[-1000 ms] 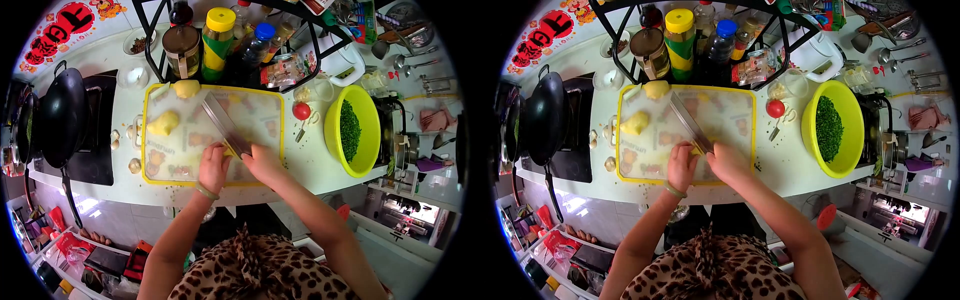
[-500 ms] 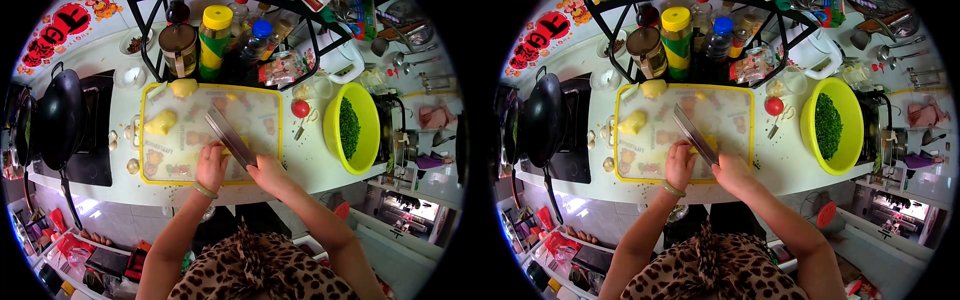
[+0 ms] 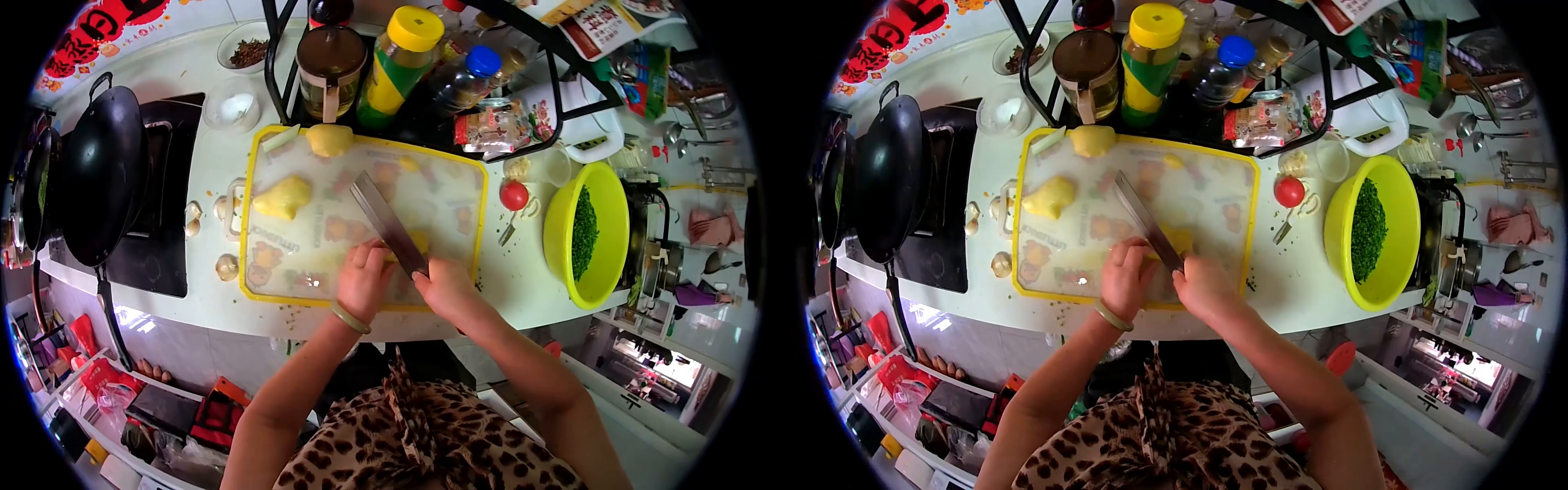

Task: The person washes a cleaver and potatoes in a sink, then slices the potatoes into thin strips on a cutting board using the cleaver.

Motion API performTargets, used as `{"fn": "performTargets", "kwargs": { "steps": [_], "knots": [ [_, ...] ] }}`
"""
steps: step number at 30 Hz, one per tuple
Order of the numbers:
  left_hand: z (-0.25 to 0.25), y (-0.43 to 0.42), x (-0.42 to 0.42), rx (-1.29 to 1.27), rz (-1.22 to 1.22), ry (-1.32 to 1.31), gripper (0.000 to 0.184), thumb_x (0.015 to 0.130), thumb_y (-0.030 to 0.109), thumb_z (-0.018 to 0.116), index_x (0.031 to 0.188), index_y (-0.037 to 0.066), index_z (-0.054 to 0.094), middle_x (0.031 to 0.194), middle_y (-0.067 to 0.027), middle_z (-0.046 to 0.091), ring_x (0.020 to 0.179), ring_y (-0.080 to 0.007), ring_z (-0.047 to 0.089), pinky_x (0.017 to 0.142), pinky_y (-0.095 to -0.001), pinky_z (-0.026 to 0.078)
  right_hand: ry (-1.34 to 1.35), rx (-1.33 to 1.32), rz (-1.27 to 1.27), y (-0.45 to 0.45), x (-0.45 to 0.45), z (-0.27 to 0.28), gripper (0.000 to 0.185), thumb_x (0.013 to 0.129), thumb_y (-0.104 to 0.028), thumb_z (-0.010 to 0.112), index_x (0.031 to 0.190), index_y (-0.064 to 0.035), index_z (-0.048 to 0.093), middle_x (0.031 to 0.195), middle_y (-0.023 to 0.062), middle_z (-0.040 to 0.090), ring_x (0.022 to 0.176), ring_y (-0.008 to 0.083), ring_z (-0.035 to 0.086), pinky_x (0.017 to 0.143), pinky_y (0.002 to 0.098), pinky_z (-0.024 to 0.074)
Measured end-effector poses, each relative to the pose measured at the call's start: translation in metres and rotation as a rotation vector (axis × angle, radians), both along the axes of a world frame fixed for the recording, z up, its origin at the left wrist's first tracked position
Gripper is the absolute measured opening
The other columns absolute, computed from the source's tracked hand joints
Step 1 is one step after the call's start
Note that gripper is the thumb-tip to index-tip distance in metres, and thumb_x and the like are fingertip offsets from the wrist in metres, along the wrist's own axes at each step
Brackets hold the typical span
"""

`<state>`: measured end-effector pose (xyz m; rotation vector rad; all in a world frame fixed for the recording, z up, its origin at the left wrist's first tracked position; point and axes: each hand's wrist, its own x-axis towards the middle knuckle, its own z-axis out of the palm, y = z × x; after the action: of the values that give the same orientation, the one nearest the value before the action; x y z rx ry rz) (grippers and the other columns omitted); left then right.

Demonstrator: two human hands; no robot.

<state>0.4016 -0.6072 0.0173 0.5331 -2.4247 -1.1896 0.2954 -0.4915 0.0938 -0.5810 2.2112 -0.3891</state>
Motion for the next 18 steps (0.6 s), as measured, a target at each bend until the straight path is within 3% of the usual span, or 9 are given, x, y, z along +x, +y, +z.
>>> {"fn": "performTargets", "kwargs": {
  "steps": [5, 8, 18],
  "knots": [
    [0.002, 0.002, 0.000, 0.038, 0.018, 0.012, 0.028, 0.068, 0.002, 0.069, 0.094, 0.003, 0.058, 0.107, -0.0150, 0.059, 0.099, -0.0350, 0.056, 0.085, -0.0403, 0.046, 0.138, -0.017, -0.024, -0.015, 0.016, -0.022, 0.022, 0.086, -0.022, 0.056, 0.089, -0.0003, 0.058, 0.078, 0.0223, 0.063, 0.073, 0.0412, 0.061, 0.067, 0.0487, 0.0481],
    [0.001, 0.001, 0.000, 0.063, -0.005, 0.028, 0.030, 0.069, 0.001, 0.069, 0.096, 0.003, 0.058, 0.109, -0.0155, 0.059, 0.101, -0.0361, 0.055, 0.086, -0.0404, 0.046, 0.221, -0.225, -0.090, -0.014, 0.011, -0.038, 0.023, 0.086, -0.022, 0.056, 0.086, 0.0001, 0.057, 0.076, 0.0226, 0.063, 0.071, 0.0422, 0.061, 0.065, 0.0500, 0.0480],
    [0.006, -0.001, 0.002, 0.038, -0.038, 0.033, 0.031, 0.070, 0.000, 0.069, 0.099, 0.003, 0.056, 0.109, -0.0142, 0.057, 0.098, -0.0348, 0.055, 0.084, -0.0405, 0.047, 0.034, -0.157, -0.149, 0.010, -0.013, 0.006, 0.030, 0.085, -0.025, 0.059, 0.082, 0.0047, 0.059, 0.074, 0.0234, 0.062, 0.072, 0.0412, 0.061, 0.066, 0.0474, 0.0480]
  ]
}}
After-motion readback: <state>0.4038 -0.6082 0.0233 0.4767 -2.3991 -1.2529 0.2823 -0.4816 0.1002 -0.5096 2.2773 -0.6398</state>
